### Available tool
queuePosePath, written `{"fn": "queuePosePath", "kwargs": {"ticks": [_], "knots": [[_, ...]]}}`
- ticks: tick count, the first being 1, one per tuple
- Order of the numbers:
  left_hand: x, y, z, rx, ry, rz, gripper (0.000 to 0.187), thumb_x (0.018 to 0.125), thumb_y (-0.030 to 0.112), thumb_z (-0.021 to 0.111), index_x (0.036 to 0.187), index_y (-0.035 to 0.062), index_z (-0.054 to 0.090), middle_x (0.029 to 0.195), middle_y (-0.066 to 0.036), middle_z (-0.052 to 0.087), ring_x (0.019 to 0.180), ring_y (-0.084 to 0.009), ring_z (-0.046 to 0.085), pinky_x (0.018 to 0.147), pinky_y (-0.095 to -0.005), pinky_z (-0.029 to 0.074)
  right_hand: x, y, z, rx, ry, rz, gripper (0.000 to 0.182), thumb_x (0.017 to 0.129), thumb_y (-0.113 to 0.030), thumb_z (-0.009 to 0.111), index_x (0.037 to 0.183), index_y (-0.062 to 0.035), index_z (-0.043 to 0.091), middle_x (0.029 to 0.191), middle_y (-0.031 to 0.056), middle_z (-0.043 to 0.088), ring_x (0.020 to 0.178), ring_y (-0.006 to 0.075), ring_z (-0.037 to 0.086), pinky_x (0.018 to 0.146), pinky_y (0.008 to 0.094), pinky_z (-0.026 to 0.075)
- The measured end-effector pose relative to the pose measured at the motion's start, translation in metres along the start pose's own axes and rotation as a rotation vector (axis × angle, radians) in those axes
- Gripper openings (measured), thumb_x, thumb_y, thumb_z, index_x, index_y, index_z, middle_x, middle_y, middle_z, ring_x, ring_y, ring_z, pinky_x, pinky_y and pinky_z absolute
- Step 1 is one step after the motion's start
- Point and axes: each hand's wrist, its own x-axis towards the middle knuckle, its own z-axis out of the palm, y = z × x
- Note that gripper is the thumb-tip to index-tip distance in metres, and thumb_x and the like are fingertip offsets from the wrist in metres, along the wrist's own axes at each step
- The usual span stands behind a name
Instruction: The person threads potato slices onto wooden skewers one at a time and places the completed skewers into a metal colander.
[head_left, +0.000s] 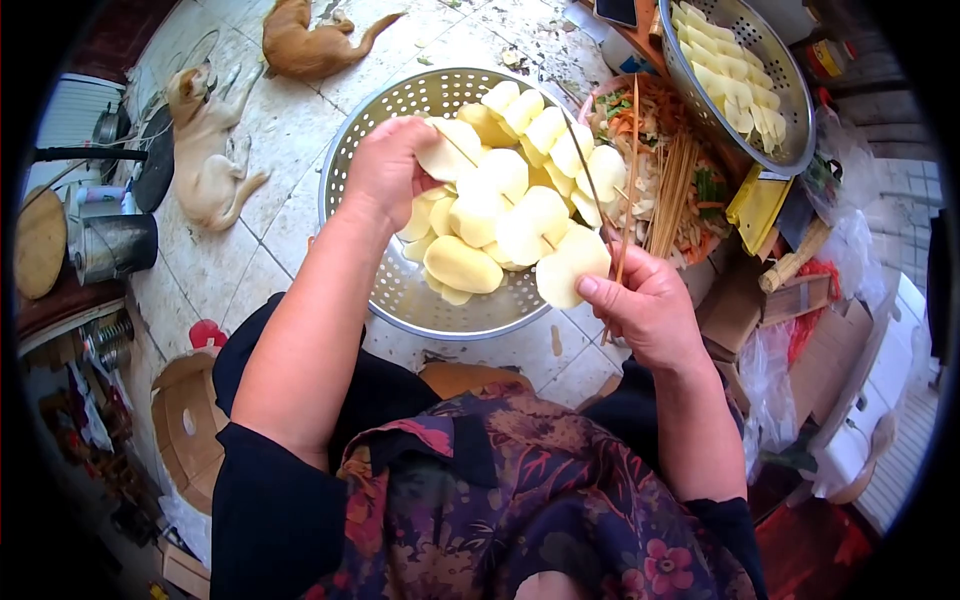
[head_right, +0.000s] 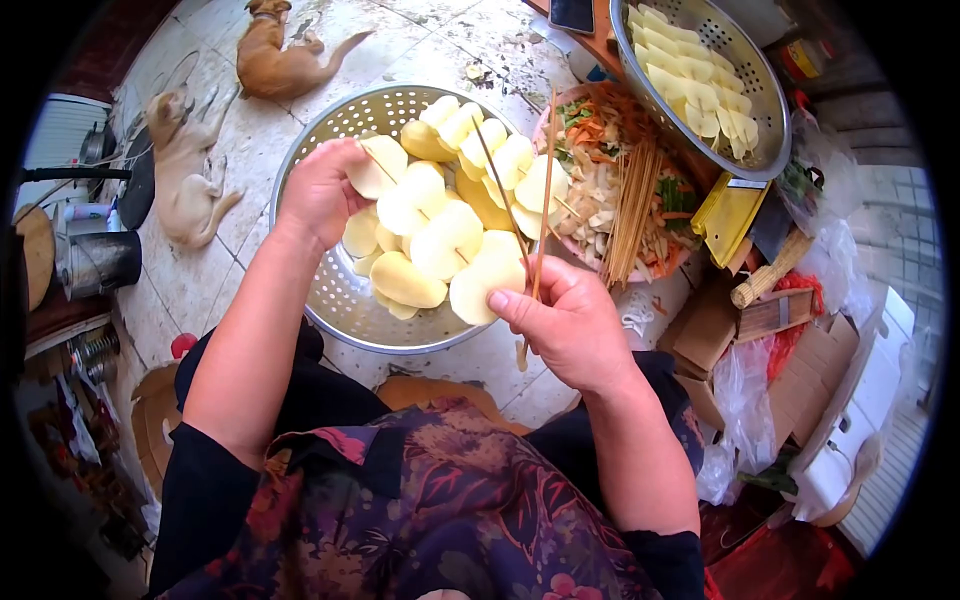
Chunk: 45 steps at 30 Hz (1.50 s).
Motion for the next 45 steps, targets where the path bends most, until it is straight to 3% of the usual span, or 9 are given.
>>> {"fn": "queuePosePath", "kwargs": {"ticks": [3, 6, 10, 18, 24, 27, 33, 45], "knots": [[0.002, 0.008, -0.01, -0.193, 0.06, 0.086, 0.031, 0.084, 0.012, 0.059, 0.113, 0.0033, 0.05, 0.098, -0.008, 0.06, 0.083, -0.0159, 0.061, 0.066, -0.0286, 0.053, 0.0, 0.0, 0.002, -0.015, -0.029, 0.002, 0.021, 0.085, -0.016, 0.068, 0.1, -0.0022, 0.061, 0.074, -0.0043, 0.054, 0.061, 0.003, 0.045, 0.051, 0.0178, 0.036], [0.011, 0.009, -0.021, -0.205, 0.001, 0.124, 0.027, 0.086, 0.012, 0.056, 0.112, 0.0064, 0.052, 0.101, -0.007, 0.061, 0.086, -0.0153, 0.061, 0.068, -0.0276, 0.052, 0.0, -0.001, 0.002, -0.012, -0.033, -0.001, 0.022, 0.085, -0.016, 0.068, 0.1, -0.0018, 0.06, 0.076, -0.0041, 0.055, 0.064, 0.0034, 0.046, 0.054, 0.0186, 0.037], [0.009, 0.014, -0.02, -0.24, 0.066, 0.163, 0.029, 0.087, 0.011, 0.055, 0.115, 0.006, 0.05, 0.103, -0.007, 0.061, 0.088, -0.0158, 0.061, 0.069, -0.0275, 0.051, 0.0, -0.002, 0.002, -0.025, -0.045, 0.005, 0.023, 0.085, -0.016, 0.067, 0.101, -0.0011, 0.06, 0.076, -0.004, 0.055, 0.065, 0.0036, 0.046, 0.055, 0.0191, 0.038], [0.006, 0.019, -0.017, -0.275, 0.077, 0.228, 0.03, 0.085, 0.007, 0.056, 0.113, 0.0004, 0.05, 0.1, -0.01, 0.06, 0.086, -0.0174, 0.061, 0.071, -0.0305, 0.055, 0.001, 0.0, 0.0, -0.027, -0.051, 0.011, 0.024, 0.085, -0.015, 0.067, 0.102, -0.0009, 0.06, 0.076, -0.0045, 0.055, 0.065, 0.0036, 0.046, 0.057, 0.019, 0.039], [-0.004, 0.023, -0.013, -0.02, 0.042, 0.193, 0.025, 0.087, 0.013, 0.057, 0.11, 0.0026, 0.055, 0.098, -0.008, 0.063, 0.088, -0.0169, 0.063, 0.077, -0.0325, 0.053, 0.003, 0.006, -0.001, -0.055, -0.035, -0.054, 0.022, 0.085, -0.015, 0.068, 0.101, -0.0011, 0.061, 0.077, -0.0047, 0.056, 0.066, 0.0035, 0.047, 0.059, 0.0193, 0.04], [-0.009, 0.023, -0.008, -0.039, -0.018, 0.109, 0.024, 0.09, 0.016, 0.053, 0.109, 0.0025, 0.055, 0.096, -0.009, 0.064, 0.088, -0.0173, 0.064, 0.076, -0.0334, 0.054, 0.003, 0.007, -0.001, -0.041, -0.019, -0.053, 0.022, 0.085, -0.015, 0.068, 0.101, -0.0011, 0.061, 0.078, -0.0045, 0.057, 0.067, 0.0036, 0.047, 0.06, 0.0194, 0.04], [-0.006, 0.019, -0.005, -0.141, 0.041, 0.159, 0.024, 0.094, 0.019, 0.048, 0.11, 0.0019, 0.055, 0.099, -0.01, 0.064, 0.09, -0.0179, 0.064, 0.076, -0.0351, 0.054, 0.005, 0.009, 0.001, -0.064, -0.037, -0.071, 0.025, 0.085, -0.016, 0.069, 0.103, -0.0006, 0.061, 0.079, -0.0042, 0.057, 0.067, 0.0036, 0.048, 0.06, 0.0195, 0.041], [-0.006, 0.021, -0.01, -0.155, 0.014, 0.078, 0.023, 0.091, 0.016, 0.056, 0.109, 0.0021, 0.056, 0.1, -0.009, 0.064, 0.09, -0.0178, 0.064, 0.078, -0.0335, 0.054, 0.002, 0.005, 0.005, -0.026, -0.083, -0.067, 0.027, 0.085, -0.016, 0.069, 0.104, 0.0003, 0.061, 0.082, -0.0025, 0.06, 0.07, 0.0042, 0.05, 0.062, 0.02, 0.043]]}}
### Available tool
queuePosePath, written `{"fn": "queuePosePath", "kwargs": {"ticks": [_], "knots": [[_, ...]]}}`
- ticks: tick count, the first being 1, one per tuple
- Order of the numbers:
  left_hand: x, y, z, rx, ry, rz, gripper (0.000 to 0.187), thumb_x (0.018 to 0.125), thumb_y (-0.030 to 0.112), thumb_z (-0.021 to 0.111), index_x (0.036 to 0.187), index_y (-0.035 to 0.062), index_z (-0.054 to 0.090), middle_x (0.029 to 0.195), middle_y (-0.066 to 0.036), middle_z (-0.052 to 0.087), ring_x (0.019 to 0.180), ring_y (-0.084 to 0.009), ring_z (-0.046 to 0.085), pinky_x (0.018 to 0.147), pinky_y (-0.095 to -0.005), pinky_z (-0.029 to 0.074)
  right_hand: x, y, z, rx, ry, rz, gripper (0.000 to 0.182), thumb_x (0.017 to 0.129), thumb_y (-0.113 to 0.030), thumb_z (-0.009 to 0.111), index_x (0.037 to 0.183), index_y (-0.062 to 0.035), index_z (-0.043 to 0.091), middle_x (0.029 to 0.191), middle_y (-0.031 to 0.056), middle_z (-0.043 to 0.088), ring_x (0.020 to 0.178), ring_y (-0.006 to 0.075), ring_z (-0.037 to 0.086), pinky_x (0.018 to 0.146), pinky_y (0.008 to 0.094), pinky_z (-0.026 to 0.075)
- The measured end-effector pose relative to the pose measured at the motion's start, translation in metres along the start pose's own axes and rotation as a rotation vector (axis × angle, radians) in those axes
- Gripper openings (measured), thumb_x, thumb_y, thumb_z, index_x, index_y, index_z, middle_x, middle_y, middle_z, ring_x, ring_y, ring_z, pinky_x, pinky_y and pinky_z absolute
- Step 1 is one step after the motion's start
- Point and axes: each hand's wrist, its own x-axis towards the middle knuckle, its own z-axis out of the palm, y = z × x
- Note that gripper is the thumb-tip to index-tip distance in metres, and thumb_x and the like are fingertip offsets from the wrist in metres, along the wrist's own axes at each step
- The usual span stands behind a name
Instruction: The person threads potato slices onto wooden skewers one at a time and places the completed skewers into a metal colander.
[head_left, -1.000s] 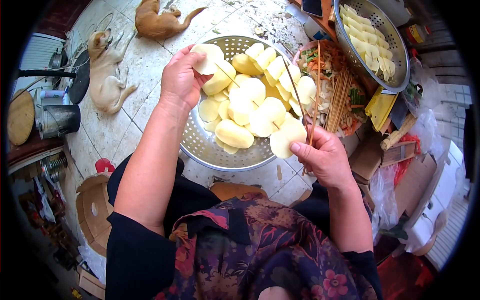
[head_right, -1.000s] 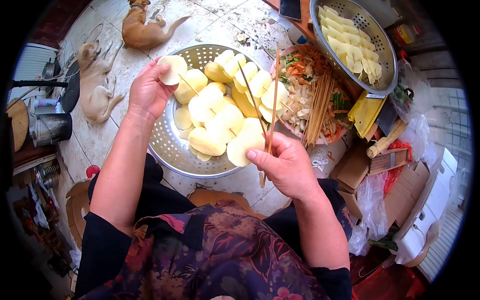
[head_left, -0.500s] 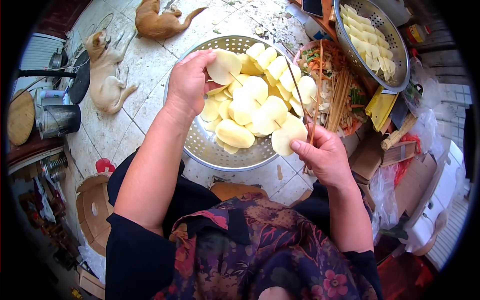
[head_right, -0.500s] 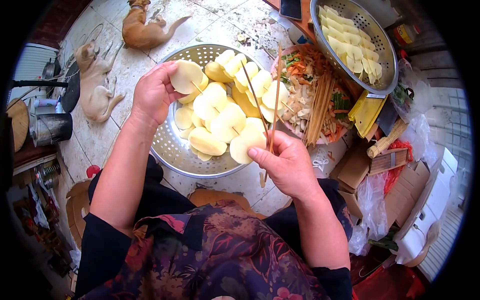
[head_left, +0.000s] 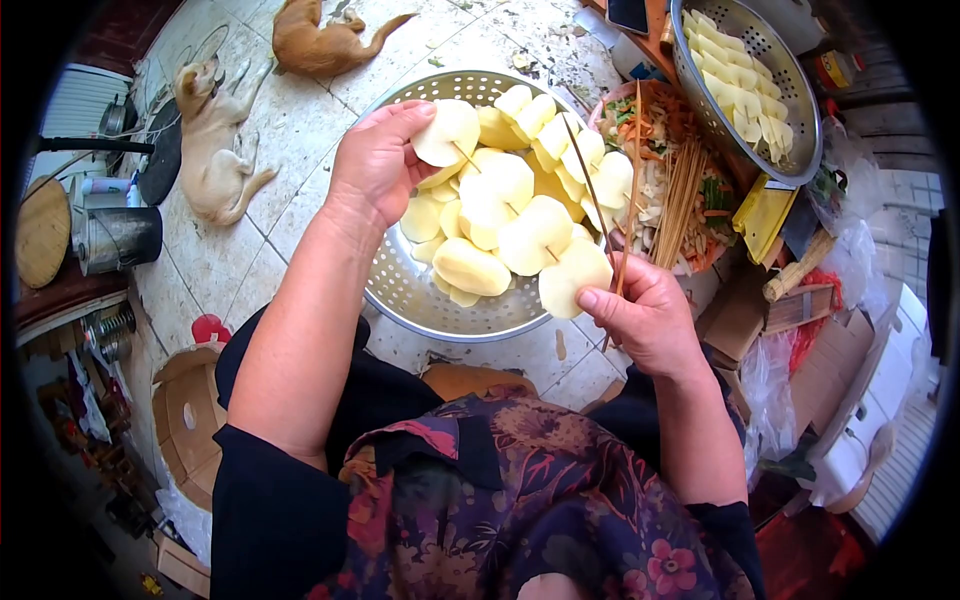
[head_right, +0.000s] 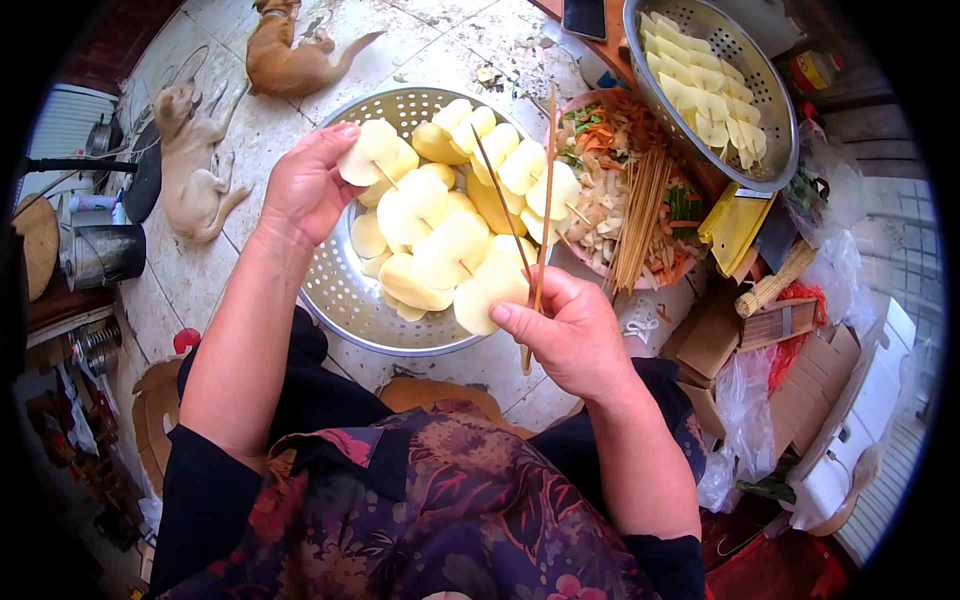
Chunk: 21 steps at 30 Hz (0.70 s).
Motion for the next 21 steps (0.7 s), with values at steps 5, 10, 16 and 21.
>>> {"fn": "queuePosePath", "kwargs": {"ticks": [5, 10, 16, 21], "knots": [[-0.004, -0.0021, 0.0025, 0.134, -0.152, -0.13, 0.024, 0.09, 0.022, 0.059, 0.105, 0.0028, 0.059, 0.098, -0.009, 0.067, 0.087, -0.0176, 0.065, 0.08, -0.0342, 0.054, 0.0021, 0.004, -0.0019, -0.046, 0.059, 0.017, 0.026, 0.084, -0.016, 0.069, 0.103, -0.0006, 0.061, 0.078, -0.0033, 0.058, 0.066, 0.0042, 0.048, 0.059, 0.0202, 0.041], [-0.0047, -0.0015, 0.0023, 0.156, -0.21, -0.15, 0.025, 0.09, 0.022, 0.06, 0.106, 0.0024, 0.06, 0.098, -0.009, 0.067, 0.087, -0.0177, 0.066, 0.08, -0.0349, 0.054, 0.0014, 0.0053, -0.0014, 0.014, 0.058, 0.022, 0.024, 0.084, -0.015, 0.069, 0.102, -0.0009, 0.062, 0.079, -0.0032, 0.058, 0.066, 0.004, 0.048, 0.059, 0.02, 0.041], [-0.0015, -0.005, -0.0012, 0.14, -0.26, -0.151, 0.027, 0.09, 0.022, 0.058, 0.107, 0.0018, 0.06, 0.098, -0.01, 0.067, 0.087, -0.0182, 0.066, 0.081, -0.0358, 0.054, 0.0012, 0.0037, -0.0003, 0.029, 0.071, 0.037, 0.024, 0.084, -0.015, 0.069, 0.102, -0.001, 0.061, 0.079, -0.0034, 0.058, 0.066, 0.0039, 0.048, 0.059, 0.0196, 0.041], [-0.0066, -0.0051, 0.006, 0.113, -0.177, -0.108, 0.027, 0.09, 0.023, 0.057, 0.108, 0.003, 0.058, 0.098, -0.009, 0.065, 0.084, -0.0187, 0.065, 0.077, -0.0339, 0.054, 0.0023, 0.002, -0.002, 0.07, 0.107, 0.009, 0.023, 0.084, -0.014, 0.069, 0.102, -0.0014, 0.061, 0.079, -0.0034, 0.058, 0.065, 0.0035, 0.047, 0.057, 0.0189, 0.04]]}}
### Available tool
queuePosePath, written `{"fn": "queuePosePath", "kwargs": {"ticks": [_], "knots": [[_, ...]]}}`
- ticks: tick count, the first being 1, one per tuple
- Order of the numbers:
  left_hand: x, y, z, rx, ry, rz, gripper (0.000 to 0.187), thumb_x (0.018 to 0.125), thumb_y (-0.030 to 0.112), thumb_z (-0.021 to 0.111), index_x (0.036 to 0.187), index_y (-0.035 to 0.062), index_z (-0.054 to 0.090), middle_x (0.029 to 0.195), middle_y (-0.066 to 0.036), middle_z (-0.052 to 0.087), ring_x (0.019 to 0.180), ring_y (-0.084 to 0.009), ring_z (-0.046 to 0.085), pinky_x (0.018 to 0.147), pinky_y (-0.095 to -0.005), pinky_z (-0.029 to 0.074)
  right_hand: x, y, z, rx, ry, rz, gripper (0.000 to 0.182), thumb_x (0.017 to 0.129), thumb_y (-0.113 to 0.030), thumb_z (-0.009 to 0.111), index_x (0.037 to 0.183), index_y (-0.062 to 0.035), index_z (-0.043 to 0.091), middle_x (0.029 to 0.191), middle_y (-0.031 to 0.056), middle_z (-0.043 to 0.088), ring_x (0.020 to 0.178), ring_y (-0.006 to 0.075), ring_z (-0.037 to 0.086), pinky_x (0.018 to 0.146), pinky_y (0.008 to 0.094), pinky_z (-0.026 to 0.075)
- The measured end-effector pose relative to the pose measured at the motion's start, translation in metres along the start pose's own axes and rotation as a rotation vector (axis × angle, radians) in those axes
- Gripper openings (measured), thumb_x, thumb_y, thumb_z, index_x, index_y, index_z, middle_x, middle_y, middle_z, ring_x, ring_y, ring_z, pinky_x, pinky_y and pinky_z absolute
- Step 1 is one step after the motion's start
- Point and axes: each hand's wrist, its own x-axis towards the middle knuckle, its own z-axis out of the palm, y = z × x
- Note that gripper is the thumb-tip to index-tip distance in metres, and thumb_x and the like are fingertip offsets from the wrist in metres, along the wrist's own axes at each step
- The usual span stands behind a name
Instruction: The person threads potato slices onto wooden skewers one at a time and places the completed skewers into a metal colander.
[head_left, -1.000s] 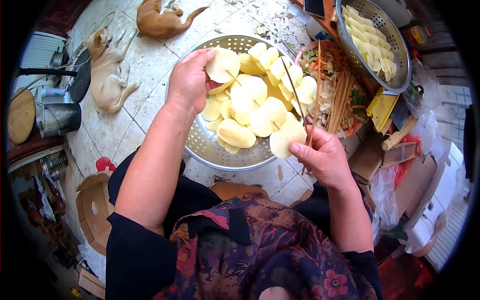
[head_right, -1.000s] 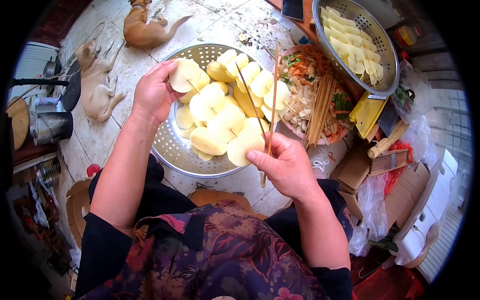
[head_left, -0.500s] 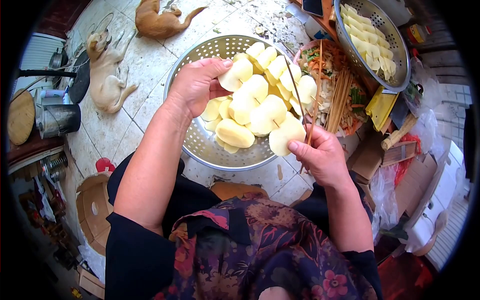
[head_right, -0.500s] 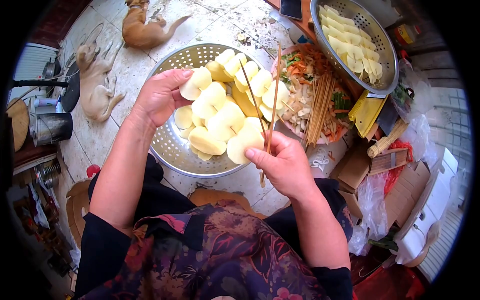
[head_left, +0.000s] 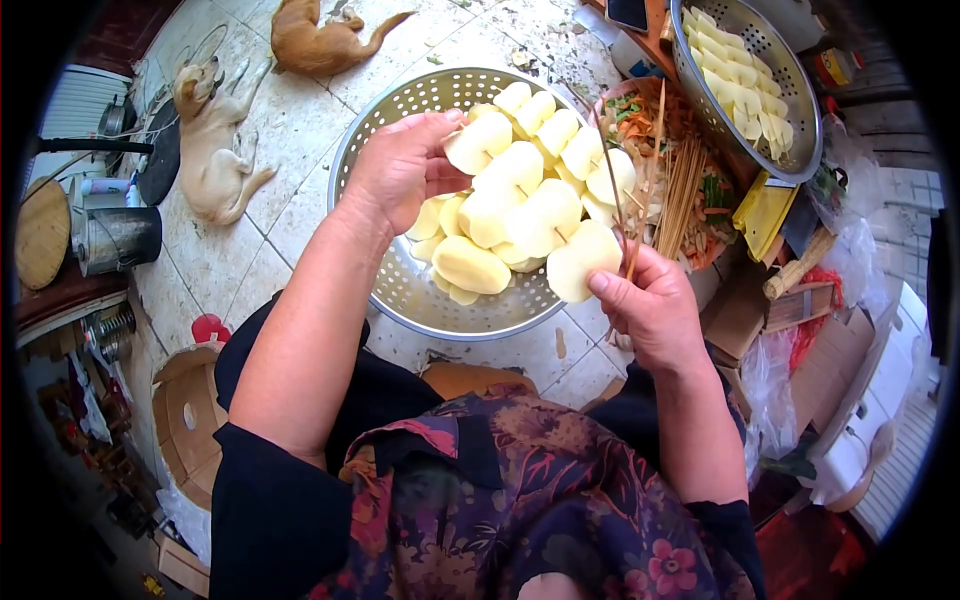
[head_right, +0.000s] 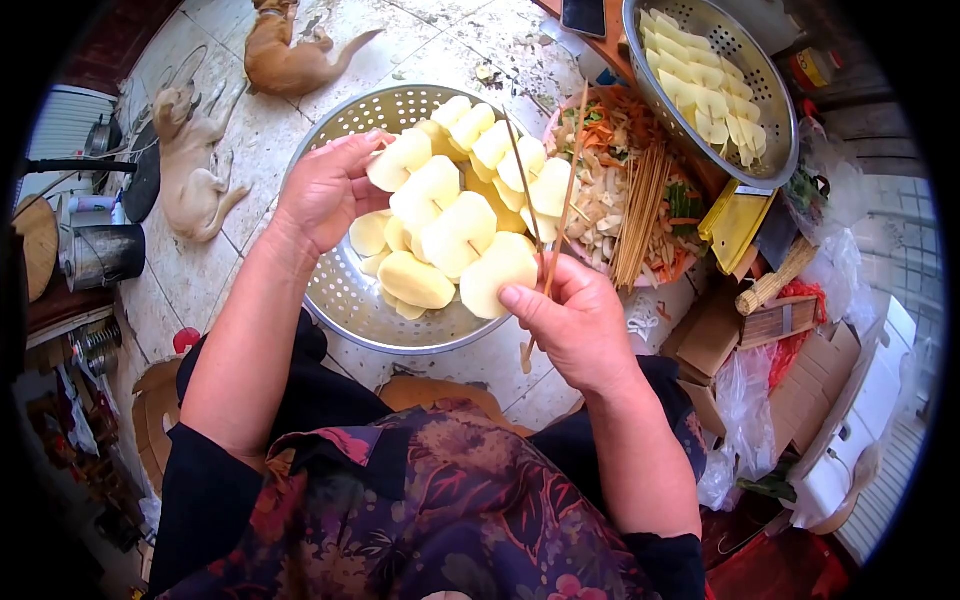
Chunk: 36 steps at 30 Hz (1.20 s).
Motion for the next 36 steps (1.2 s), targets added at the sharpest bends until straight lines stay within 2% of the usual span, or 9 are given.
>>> {"fn": "queuePosePath", "kwargs": {"ticks": [3, 8, 11, 15, 19, 22, 24, 27, 36], "knots": [[0.0, -0.001, 0.008, 0.107, 0.18, -0.06, 0.027, 0.089, 0.025, 0.059, 0.106, 0.0042, 0.058, 0.094, -0.008, 0.064, 0.079, -0.0179, 0.064, 0.073, -0.0324, 0.053, 0.001, -0.003, -0.002, 0.135, 0.026, -0.017, 0.02, 0.085, -0.012, 0.067, 0.101, -0.0021, 0.061, 0.078, -0.0027, 0.059, 0.061, 0.0028, 0.046, 0.052, 0.017, 0.037], [0.012, -0.033, 0.0, 0.409, 0.102, -0.109, 0.027, 0.083, 0.022, 0.065, 0.102, 0.0037, 0.059, 0.091, -0.007, 0.064, 0.075, -0.0175, 0.063, 0.07, -0.0315, 0.051, 0.001, -0.005, -0.007, 0.151, 0.059, -0.025, 0.021, 0.084, -0.012, 0.068, 0.101, -0.0022, 0.061, 0.078, -0.0022, 0.06, 0.059, 0.0025, 0.047, 0.05, 0.0163, 0.036], [0.009, -0.059, 0.001, 1.263, -0.011, 0.015, 0.032, 0.075, 0.024, 0.071, 0.097, 0.0037, 0.061, 0.093, -0.015, 0.065, 0.081, -0.0284, 0.064, 0.074, -0.0391, 0.05, -0.001, -0.006, -0.006, 0.144, 0.076, -0.023, 0.021, 0.084, -0.013, 0.068, 0.101, -0.0024, 0.061, 0.078, -0.0022, 0.061, 0.058, 0.0023, 0.048, 0.049, 0.0163, 0.036], [0.002, -0.066, 0.007, 1.433, 0.0, 0.134, 0.022, 0.071, 0.021, 0.07, 0.083, 0.0054, 0.061, 0.09, -0.015, 0.065, 0.081, -0.0317, 0.063, 0.073, -0.0393, 0.051, -0.002, -0.007, -0.006, 0.119, 0.066, -0.016, 0.021, 0.084, -0.014, 0.068, 0.101, -0.0026, 0.061, 0.077, -0.0025, 0.06, 0.058, 0.0024, 0.047, 0.049, 0.0165, 0.035], [0.009, -0.057, 0.005, 1.418, -0.013, 0.023, 0.018, 0.072, 0.019, 0.07, 0.082, 0.0062, 0.062, 0.085, -0.014, 0.066, 0.077, -0.0275, 0.064, 0.07, -0.0372, 0.051, -0.003, -0.008, -0.005, 0.128, 0.053, -0.002, 0.022, 0.084, -0.015, 0.068, 0.101, -0.0025, 0.061, 0.074, -0.0034, 0.057, 0.057, 0.0026, 0.045, 0.048, 0.0166, 0.034], [0.02, -0.041, -0.006, 0.991, -0.031, -0.17, 0.01, 0.077, 0.014, 0.066, 0.082, 0.0064, 0.062, 0.083, -0.009, 0.066, 0.074, -0.0203, 0.063, 0.067, -0.0322, 0.051, -0.005, -0.007, -0.007, 0.078, 0.018, 0.019, 0.022, 0.084, -0.015, 0.069, 0.101, -0.0025, 0.061, 0.072, -0.0043, 0.055, 0.057, 0.0028, 0.044, 0.048, 0.0168, 0.034], [0.022, -0.032, -0.008, 0.273, 0.118, -0.087, 0.009, 0.081, 0.01, 0.064, 0.089, 0.0066, 0.061, 0.084, -0.005, 0.064, 0.073, -0.0139, 0.06, 0.066, -0.0278, 0.051, -0.005, -0.007, -0.006, 0.041, 0.001, 0.049, 0.022, 0.084, -0.015, 0.069, 0.101, -0.0026, 0.061, 0.073, -0.0047, 0.054, 0.058, 0.0027, 0.044, 0.049, 0.017, 0.034], [0.02, -0.013, -0.016, -0.02, 0.168, 0.053, 0.021, 0.086, 0.011, 0.059, 0.106, 0.0057, 0.056, 0.093, -0.004, 0.064, 0.079, -0.0141, 0.062, 0.075, -0.0288, 0.051, -0.005, -0.006, -0.002, 0.028, -0.027, 0.03, 0.022, 0.084, -0.016, 0.069, 0.101, -0.0026, 0.061, 0.074, -0.005, 0.054, 0.061, 0.0027, 0.045, 0.051, 0.0174, 0.035], [0.014, 0.002, -0.015, -0.213, 0.141, 0.216, 0.024, 0.09, 0.011, 0.052, 0.112, 0.0013, 0.052, 0.103, -0.01, 0.061, 0.091, -0.0171, 0.06, 0.083, -0.0318, 0.051, -0.003, -0.005, 0.0, -0.022, -0.043, 0.034, 0.023, 0.084, -0.016, 0.069, 0.101, -0.0027, 0.061, 0.073, -0.0052, 0.053, 0.061, 0.0026, 0.045, 0.051, 0.0176, 0.036]]}}
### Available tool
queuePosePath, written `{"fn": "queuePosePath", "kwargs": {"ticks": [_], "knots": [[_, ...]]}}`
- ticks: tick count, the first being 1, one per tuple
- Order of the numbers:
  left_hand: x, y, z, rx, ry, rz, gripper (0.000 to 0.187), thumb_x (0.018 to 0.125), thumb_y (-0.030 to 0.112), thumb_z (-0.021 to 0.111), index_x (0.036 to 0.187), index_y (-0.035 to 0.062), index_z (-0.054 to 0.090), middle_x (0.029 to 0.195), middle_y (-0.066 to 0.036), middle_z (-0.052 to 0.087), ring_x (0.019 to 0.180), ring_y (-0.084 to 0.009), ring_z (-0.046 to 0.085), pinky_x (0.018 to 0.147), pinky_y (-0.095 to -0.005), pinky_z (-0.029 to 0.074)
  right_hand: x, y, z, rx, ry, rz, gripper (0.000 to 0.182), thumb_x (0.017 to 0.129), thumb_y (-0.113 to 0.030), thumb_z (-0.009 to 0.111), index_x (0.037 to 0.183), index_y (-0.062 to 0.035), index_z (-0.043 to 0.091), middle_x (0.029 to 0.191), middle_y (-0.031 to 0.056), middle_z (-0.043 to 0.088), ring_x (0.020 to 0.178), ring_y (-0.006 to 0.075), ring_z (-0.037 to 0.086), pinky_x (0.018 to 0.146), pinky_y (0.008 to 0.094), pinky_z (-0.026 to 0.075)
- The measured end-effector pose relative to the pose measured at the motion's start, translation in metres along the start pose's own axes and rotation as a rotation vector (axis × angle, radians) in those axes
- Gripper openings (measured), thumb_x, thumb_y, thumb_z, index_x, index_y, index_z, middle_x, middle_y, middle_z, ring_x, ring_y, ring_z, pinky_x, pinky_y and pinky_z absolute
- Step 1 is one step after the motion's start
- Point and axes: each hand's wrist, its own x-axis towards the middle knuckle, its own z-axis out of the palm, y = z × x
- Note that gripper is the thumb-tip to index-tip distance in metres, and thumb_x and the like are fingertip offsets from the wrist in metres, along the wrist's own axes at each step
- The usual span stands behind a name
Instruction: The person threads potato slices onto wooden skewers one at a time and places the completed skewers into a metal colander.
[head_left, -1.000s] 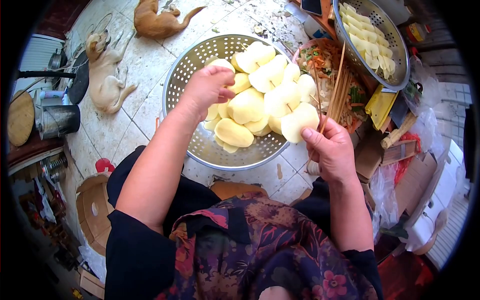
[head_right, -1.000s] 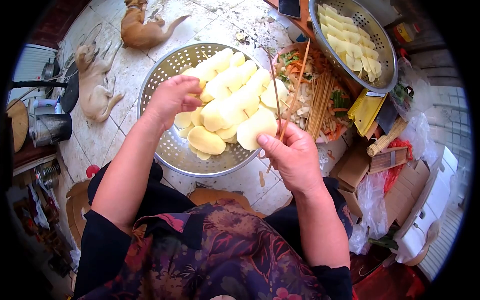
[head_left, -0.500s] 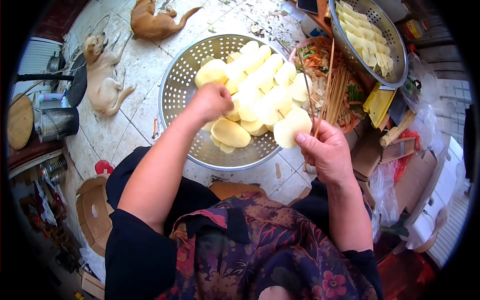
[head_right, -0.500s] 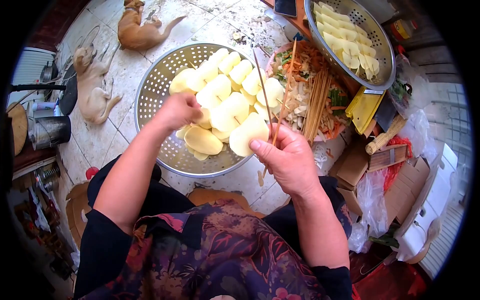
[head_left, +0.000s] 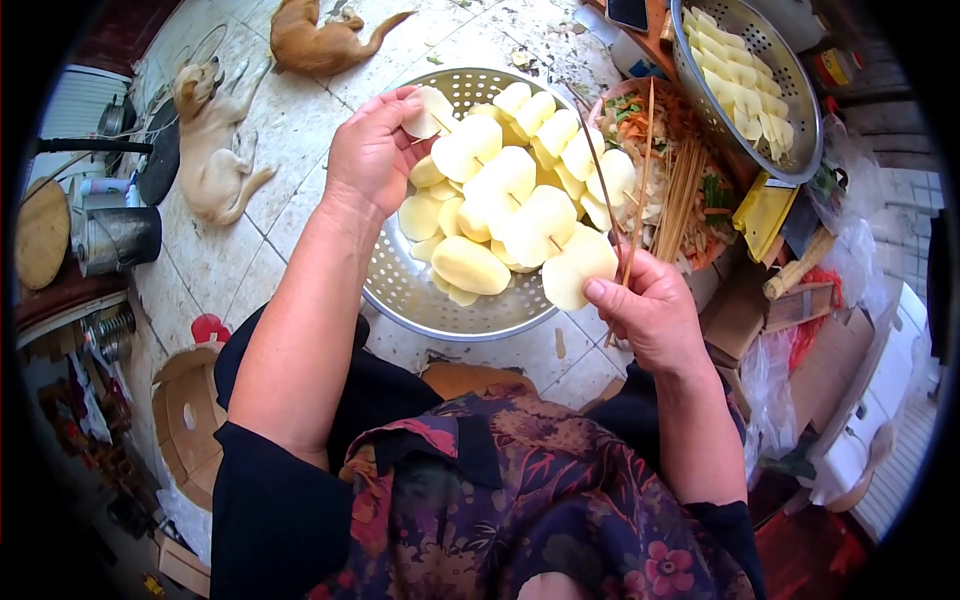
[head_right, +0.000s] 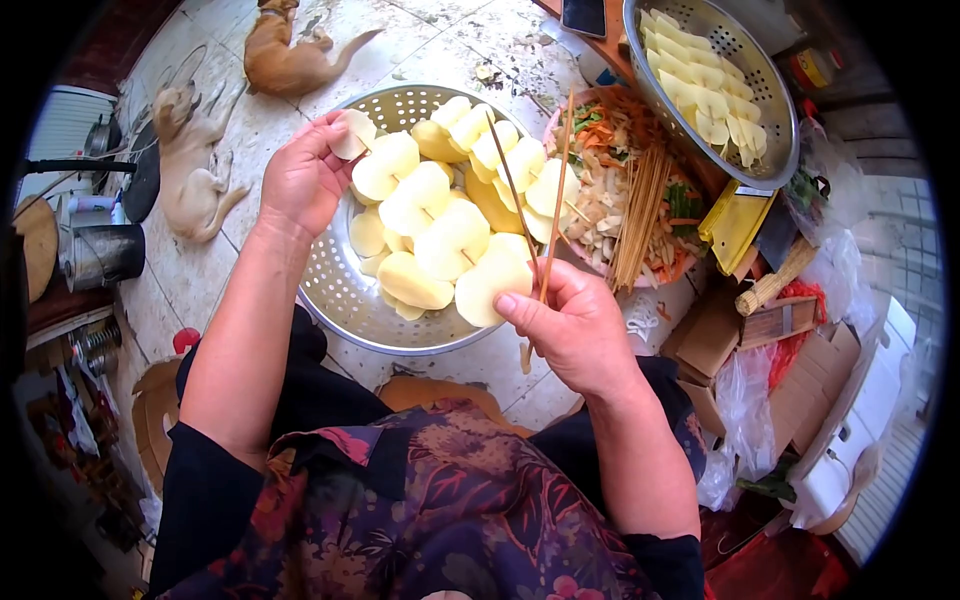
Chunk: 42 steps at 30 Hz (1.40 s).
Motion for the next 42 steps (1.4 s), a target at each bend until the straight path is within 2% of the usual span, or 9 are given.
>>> {"fn": "queuePosePath", "kwargs": {"ticks": [5, 11, 17, 20, 24, 29, 32, 37, 42], "knots": [[-0.001, 0.003, -0.001, -0.035, 0.013, 0.012, 0.024, 0.091, 0.009, 0.051, 0.113, -0.0002, 0.051, 0.104, -0.011, 0.06, 0.093, -0.0191, 0.06, 0.086, -0.0354, 0.051, 0.0, 0.0, 0.0, -0.008, -0.004, 0.018, 0.023, 0.084, -0.016, 0.069, 0.101, -0.0028, 0.06, 0.072, -0.0051, 0.053, 0.061, 0.0025, 0.045, 0.052, 0.0177, 0.035], [0.001, 0.001, -0.002, -0.033, 0.019, 0.074, 0.024, 0.091, 0.01, 0.053, 0.113, 0.0007, 0.052, 0.104, -0.011, 0.06, 0.094, -0.0194, 0.06, 0.082, -0.035, 0.052, 0.001, 0.003, -0.001, -0.02, -0.001, -0.006, 0.022, 0.084, -0.016, 0.069, 0.1, -0.002, 0.06, 0.073, -0.0049, 0.054, 0.063, 0.0031, 0.045, 0.054, 0.0184, 0.037], [-0.008, 0.006, 0.007, 0.154, -0.031, 0.086, 0.021, 0.09, 0.011, 0.055, 0.109, 0.0018, 0.056, 0.101, -0.009, 0.063, 0.091, -0.0184, 0.062, 0.082, -0.0338, 0.052, 0.001, 0.004, -0.003, -0.007, -0.008, -0.014, 0.023, 0.084, -0.015, 0.069, 0.1, -0.001, 0.06, 0.076, -0.0047, 0.055, 0.066, 0.0035, 0.046, 0.058, 0.019, 0.039], [-0.013, 0.007, 0.014, 0.218, -0.078, 0.041, 0.02, 0.09, 0.011, 0.053, 0.108, 0.0017, 0.057, 0.099, -0.009, 0.063, 0.088, -0.0181, 0.063, 0.081, -0.0327, 0.052, 0.001, 0.004, -0.003, -0.031, -0.005, -0.025, 0.023, 0.084, -0.014, 0.069, 0.101, -0.0008, 0.061, 0.08, -0.0039, 0.058, 0.069, 0.0037, 0.048, 0.061, 0.0193, 0.041], [-0.008, 0.003, 0.008, 0.122, -0.027, -0.017, 0.023, 0.091, 0.012, 0.052, 0.111, 0.0015, 0.056, 0.1, -0.01, 0.063, 0.089, -0.0175, 0.063, 0.08, -0.0321, 0.053, 0.002, 0.009, -0.002, -0.108, -0.01, -0.096, 0.024, 0.084, -0.014, 0.069, 0.102, -0.0006, 0.061, 0.085, -0.0023, 0.061, 0.076, 0.0045, 0.053, 0.067, 0.0206, 0.044], [-0.008, 0.001, 0.005, 0.037, -0.004, -0.063, 0.025, 0.09, 0.014, 0.054, 0.112, 0.0021, 0.054, 0.101, -0.011, 0.062, 0.091, -0.0181, 0.062, 0.081, -0.0323, 0.053, 0.002, 0.011, -0.001, -0.141, -0.02, -0.099, 0.023, 0.084, -0.014, 0.069, 0.102, -0.001, 0.061, 0.085, -0.0023, 0.062, 0.077, 0.0049, 0.053, 0.068, 0.0211, 0.045], [-0.009, 0.002, 0.004, 0.003, 0.044, -0.089, 0.025, 0.089, 0.016, 0.056, 0.111, 0.0035, 0.054, 0.1, -0.01, 0.062, 0.092, -0.0189, 0.062, 0.081, -0.036, 0.053, 0.002, 0.014, -0.001, -0.142, -0.015, -0.103, 0.023, 0.084, -0.013, 0.069, 0.101, -0.0014, 0.061, 0.085, -0.0025, 0.062, 0.076, 0.0046, 0.053, 0.068, 0.0208, 0.045], [-0.01, -0.002, 0.003, 0.069, -0.064, -0.211, 0.025, 0.09, 0.021, 0.055, 0.109, 0.005, 0.056, 0.102, -0.009, 0.064, 0.094, -0.0194, 0.062, 0.086, -0.0433, 0.051, 0.003, 0.016, 0.0, -0.133, -0.008, -0.101, 0.023, 0.084, -0.014, 0.069, 0.102, -0.0011, 0.061, 0.085, -0.0029, 0.061, 0.076, 0.0041, 0.053, 0.068, 0.0203, 0.045], [-0.014, -0.002, 0.007, 0.09, -0.069, -0.238, 0.026, 0.091, 0.023, 0.054, 0.109, 0.0038, 0.056, 0.103, -0.01, 0.064, 0.094, -0.0195, 0.063, 0.086, -0.0422, 0.051, 0.003, 0.015, 0.001, -0.105, 0.011, -0.086, 0.026, 0.084, -0.014, 0.069, 0.104, 0.0002, 0.061, 0.084, -0.0034, 0.06, 0.074, 0.0036, 0.051, 0.066, 0.0195, 0.043]]}}
